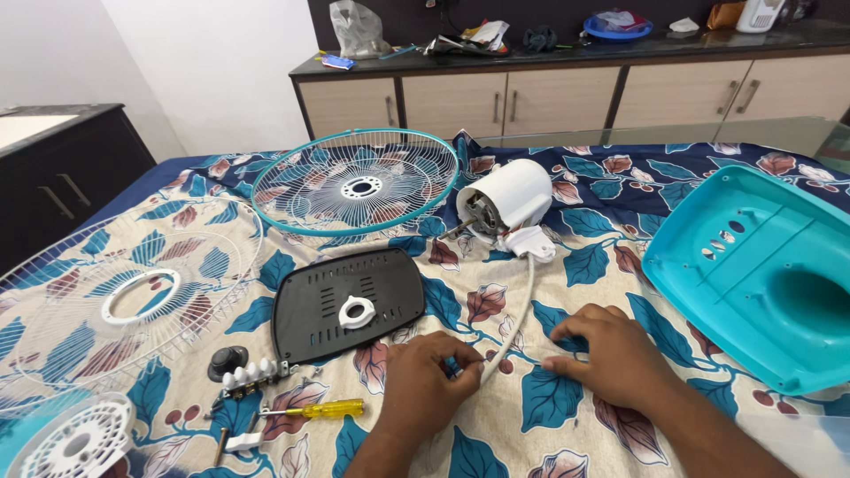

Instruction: The person repairs a disassembled electric fan by stripping wires and connecting them to a switch module. They then insert the switch into the fan's teal base housing and route the power cord through the base.

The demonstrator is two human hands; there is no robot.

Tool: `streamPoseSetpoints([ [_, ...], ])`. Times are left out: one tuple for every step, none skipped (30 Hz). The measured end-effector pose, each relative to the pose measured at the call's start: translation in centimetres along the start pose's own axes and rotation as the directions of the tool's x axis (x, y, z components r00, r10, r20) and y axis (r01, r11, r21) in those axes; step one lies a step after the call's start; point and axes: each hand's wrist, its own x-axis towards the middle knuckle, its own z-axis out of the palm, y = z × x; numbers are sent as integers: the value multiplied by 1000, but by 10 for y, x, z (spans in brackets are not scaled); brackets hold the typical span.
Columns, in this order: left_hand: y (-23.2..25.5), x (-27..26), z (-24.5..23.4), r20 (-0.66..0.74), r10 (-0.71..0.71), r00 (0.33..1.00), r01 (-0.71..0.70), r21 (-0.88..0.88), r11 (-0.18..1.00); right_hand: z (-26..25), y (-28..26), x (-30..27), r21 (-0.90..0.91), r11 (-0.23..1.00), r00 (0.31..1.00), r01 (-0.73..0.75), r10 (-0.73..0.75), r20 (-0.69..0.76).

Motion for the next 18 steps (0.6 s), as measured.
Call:
streamPoseSetpoints([
  [0, 0, 0, -16, 15, 1000, -15, -25, 1000, 0, -2, 0, 3, 1000, 1000, -14, 14, -2],
  [0, 0, 0, -32, 29, 999, -31, -49, 998, -1, -4, -1, 6, 1000, 1000, -29, 29, -4],
  [-1, 0, -1, -51, 41, 998, -45, -70, 997, 0, -8, 0, 12, 999, 999, -39, 39, -6],
  [-1, -1, -1, -33, -18, 999, 13, -144, 989, 1, -13, -1, 60, 998, 999, -8, 10, -30],
  [-1, 0, 0, -11, -74, 997, 70, -218, 973, 2, -17, -3, 105, 994, 998, 22, -16, -57],
  [-2, 0, 2, 15, -128, 992, 127, -289, 949, 4, -22, -4, 150, 987, 995, 53, -41, -86],
  [-4, 0, 4, 43, -98, 994, 107, -340, 934, 7, -27, -7, 154, 985, 996, 75, -65, -65],
  [-7, 1, 6, 69, -66, 995, 88, -391, 916, 13, -34, -10, 157, 983, 995, 96, -90, -44],
  [-9, 0, 7, 95, -33, 995, 72, -440, 895, 17, -38, -14, 162, 980, 993, 114, -112, -21],
  [-13, 0, 9, 146, -63, 987, 121, -436, 892, 21, -41, -16, 170, 958, 972, 231, -220, -83],
  [-15, 0, 11, 196, -90, 976, 168, -431, 887, 25, -45, -17, 169, 923, 935, 344, -322, -147],
  [-17, 0, 12, 246, -117, 962, 215, -422, 881, 29, -48, -19, 161, 877, 884, 452, -417, -212],
  [-18, 0, 11, 226, -108, 968, 209, -487, 848, 31, -50, -21, 180, 874, 890, 451, -425, -167],
  [-17, 1, 11, 205, -101, 973, 200, -550, 811, 35, -53, -21, 199, 871, 893, 449, -433, -122],
  [-16, 2, 7, 183, -95, 979, 188, -606, 773, 38, -56, -20, 221, 867, 894, 448, -441, -81],
  [-15, 3, 0, 79, -130, 988, 152, -538, 829, 39, -58, -19, 233, 869, 899, 437, -432, -75],
  [-12, 4, -6, -26, -157, 987, 127, -468, 875, 40, -57, -19, 242, 873, 905, 422, -420, -64],
  [-10, 5, -14, -132, -173, 976, 109, -392, 914, 42, -56, -19, 251, 878, 911, 408, -408, -53],
])
